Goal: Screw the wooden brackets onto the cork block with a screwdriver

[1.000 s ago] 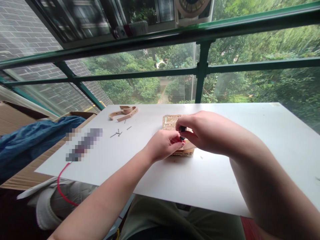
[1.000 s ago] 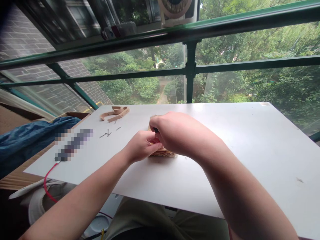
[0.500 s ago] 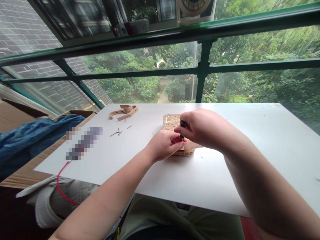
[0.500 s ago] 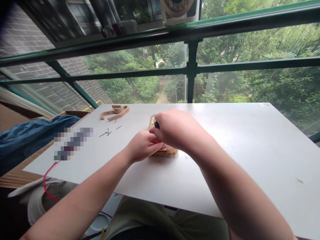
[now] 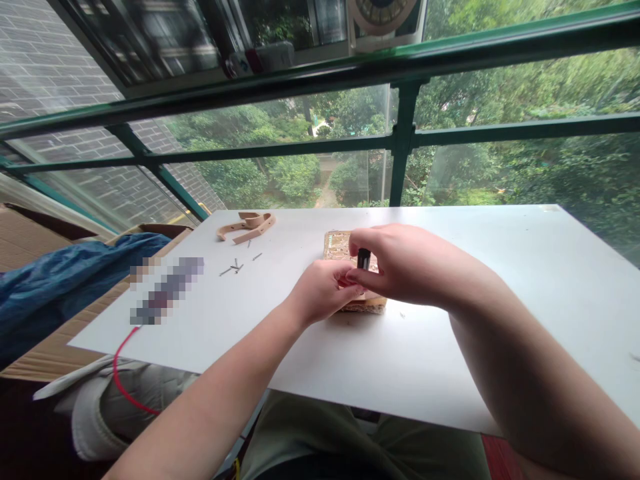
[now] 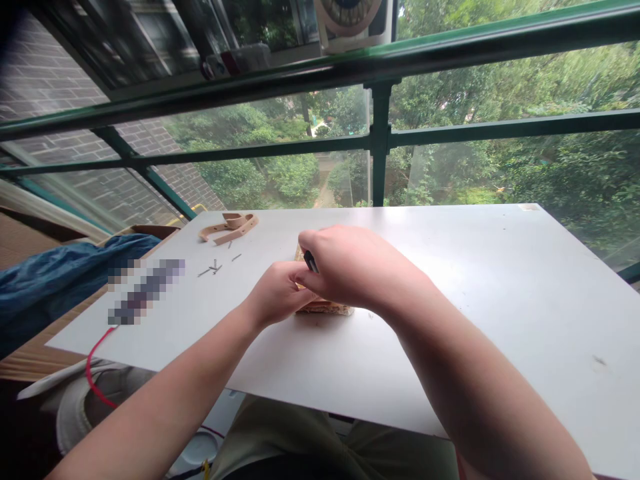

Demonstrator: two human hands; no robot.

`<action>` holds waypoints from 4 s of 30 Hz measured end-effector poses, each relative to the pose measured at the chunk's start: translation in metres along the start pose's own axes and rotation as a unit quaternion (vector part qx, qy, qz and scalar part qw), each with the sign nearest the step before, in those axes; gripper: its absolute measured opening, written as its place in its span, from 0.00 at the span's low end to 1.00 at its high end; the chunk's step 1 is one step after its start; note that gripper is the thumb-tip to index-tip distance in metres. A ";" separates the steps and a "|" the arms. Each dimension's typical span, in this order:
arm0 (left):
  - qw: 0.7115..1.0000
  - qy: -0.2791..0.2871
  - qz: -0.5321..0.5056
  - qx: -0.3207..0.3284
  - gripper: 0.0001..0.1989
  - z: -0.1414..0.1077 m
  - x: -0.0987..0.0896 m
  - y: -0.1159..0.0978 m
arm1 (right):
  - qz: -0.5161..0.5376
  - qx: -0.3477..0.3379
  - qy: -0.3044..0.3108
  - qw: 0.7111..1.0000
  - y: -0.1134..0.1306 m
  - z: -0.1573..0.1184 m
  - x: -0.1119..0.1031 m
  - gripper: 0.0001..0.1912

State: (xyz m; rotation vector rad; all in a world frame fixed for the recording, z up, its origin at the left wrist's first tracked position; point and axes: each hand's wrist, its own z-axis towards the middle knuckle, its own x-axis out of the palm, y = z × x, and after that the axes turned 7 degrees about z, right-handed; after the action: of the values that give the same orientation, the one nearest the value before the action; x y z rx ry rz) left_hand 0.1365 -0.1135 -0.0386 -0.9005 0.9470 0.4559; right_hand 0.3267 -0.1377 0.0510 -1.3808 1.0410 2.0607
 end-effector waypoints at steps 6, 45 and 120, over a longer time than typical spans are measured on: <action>0.999 0.019 -0.030 0.002 0.06 0.000 -0.002 -0.001 | 0.066 -0.065 0.032 0.995 -0.009 -0.005 -0.007 0.11; 0.995 -0.020 -0.084 0.045 0.19 -0.030 -0.007 0.050 | 0.117 -0.066 0.001 0.991 -0.017 0.006 0.014 0.11; 0.979 -0.056 -0.125 0.151 0.10 0.021 0.026 0.079 | 0.432 0.066 -0.281 0.855 -0.049 -0.012 0.077 0.09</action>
State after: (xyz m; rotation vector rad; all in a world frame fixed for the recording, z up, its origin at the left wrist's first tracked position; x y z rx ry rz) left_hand 0.1070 -0.0526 -0.0909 -0.6974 0.7632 0.1406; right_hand 0.3379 -0.1199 -0.0389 -0.1267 1.6404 2.6589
